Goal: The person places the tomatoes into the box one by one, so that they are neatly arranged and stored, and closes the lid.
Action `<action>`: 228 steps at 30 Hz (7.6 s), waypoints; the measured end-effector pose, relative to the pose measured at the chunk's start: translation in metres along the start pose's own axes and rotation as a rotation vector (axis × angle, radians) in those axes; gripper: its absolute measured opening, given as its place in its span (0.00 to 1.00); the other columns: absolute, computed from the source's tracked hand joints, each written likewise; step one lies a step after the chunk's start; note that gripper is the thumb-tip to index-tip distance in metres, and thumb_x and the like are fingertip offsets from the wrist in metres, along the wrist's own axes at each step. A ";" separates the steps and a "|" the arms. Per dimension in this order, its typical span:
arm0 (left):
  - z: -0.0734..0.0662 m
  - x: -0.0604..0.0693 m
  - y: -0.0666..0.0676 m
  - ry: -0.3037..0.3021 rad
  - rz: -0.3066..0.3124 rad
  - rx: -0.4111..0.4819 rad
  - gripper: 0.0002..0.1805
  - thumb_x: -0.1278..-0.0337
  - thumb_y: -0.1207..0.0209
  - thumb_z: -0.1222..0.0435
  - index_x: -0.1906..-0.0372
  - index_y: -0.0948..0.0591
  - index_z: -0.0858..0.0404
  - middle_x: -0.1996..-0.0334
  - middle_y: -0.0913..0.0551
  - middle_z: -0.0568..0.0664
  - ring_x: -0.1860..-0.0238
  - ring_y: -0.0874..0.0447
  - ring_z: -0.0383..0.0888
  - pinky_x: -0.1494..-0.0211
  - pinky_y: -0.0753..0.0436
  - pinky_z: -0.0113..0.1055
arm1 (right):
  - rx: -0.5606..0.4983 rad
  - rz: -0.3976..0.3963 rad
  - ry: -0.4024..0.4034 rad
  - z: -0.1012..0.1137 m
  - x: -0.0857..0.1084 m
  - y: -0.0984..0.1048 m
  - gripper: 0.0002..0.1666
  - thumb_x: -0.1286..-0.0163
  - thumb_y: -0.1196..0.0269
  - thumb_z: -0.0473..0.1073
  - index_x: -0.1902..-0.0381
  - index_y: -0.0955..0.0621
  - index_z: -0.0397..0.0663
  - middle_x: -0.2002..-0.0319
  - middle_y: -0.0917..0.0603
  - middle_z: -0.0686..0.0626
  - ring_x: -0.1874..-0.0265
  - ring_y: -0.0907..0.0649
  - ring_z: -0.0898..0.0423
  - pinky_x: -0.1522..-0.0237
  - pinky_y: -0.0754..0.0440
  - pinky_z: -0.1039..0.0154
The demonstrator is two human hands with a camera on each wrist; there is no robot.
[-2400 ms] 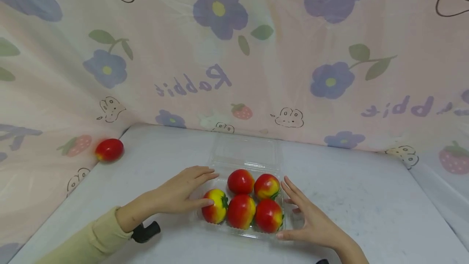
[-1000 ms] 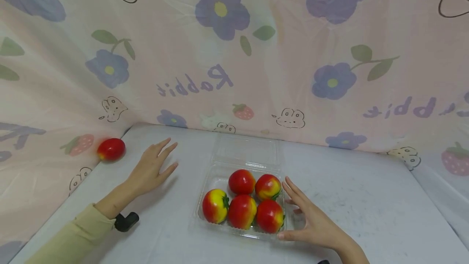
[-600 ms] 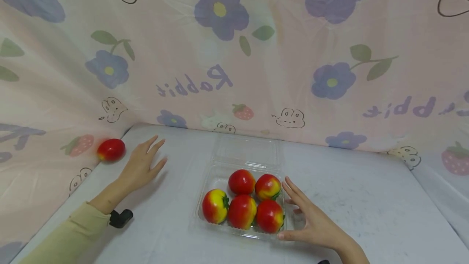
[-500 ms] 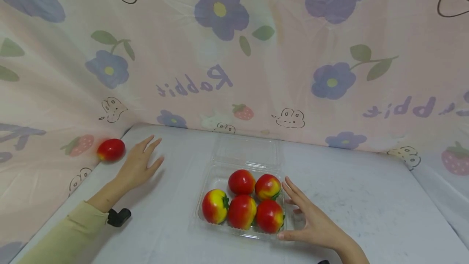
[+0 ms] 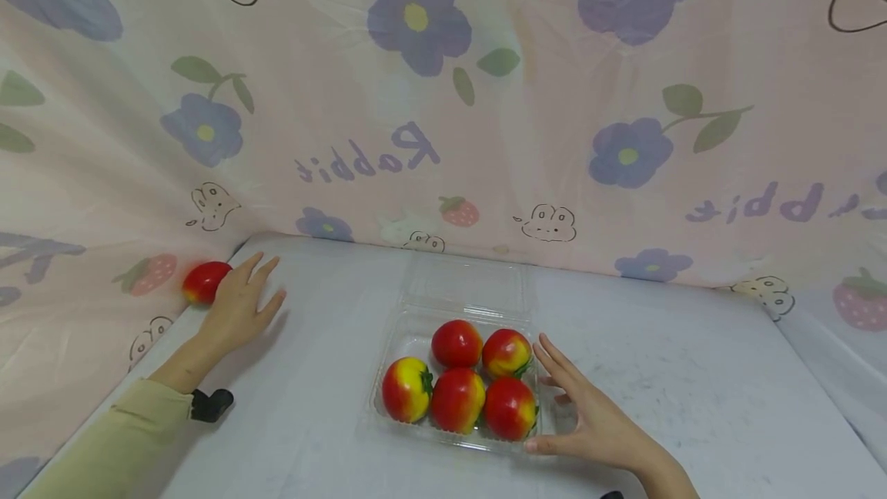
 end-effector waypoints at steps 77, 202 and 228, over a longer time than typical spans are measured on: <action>0.067 0.002 0.014 0.237 -0.043 -0.126 0.34 0.50 0.44 0.77 0.35 0.38 0.77 0.40 0.46 0.79 0.40 0.49 0.75 0.39 0.44 0.70 | -0.011 0.002 -0.009 0.002 -0.001 0.000 0.64 0.49 0.26 0.51 0.23 0.51 0.55 0.24 0.53 0.38 0.46 0.23 0.39 0.55 0.17 0.65; -0.129 -0.002 0.002 -0.342 -0.139 0.083 0.39 0.55 0.30 0.71 0.33 0.31 0.58 0.33 0.35 0.62 0.35 0.38 0.59 0.40 0.27 0.60 | -0.007 -0.008 -0.018 0.001 0.000 -0.001 0.64 0.49 0.26 0.52 0.23 0.51 0.57 0.24 0.52 0.41 0.45 0.24 0.40 0.55 0.17 0.65; -0.161 0.004 -0.005 -0.477 0.058 0.094 0.38 0.49 0.32 0.64 0.31 0.32 0.53 0.30 0.36 0.55 0.34 0.36 0.53 0.37 0.24 0.49 | -0.009 -0.011 -0.027 0.003 0.001 -0.001 0.64 0.49 0.26 0.52 0.23 0.51 0.56 0.24 0.52 0.40 0.45 0.24 0.39 0.55 0.17 0.65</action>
Point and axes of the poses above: each hand's wrist, its own x-axis away from the middle knuckle, its own y-axis out of the back of the hand, z = x × y, the point moved 4 cm from there along -x, towards the middle knuckle
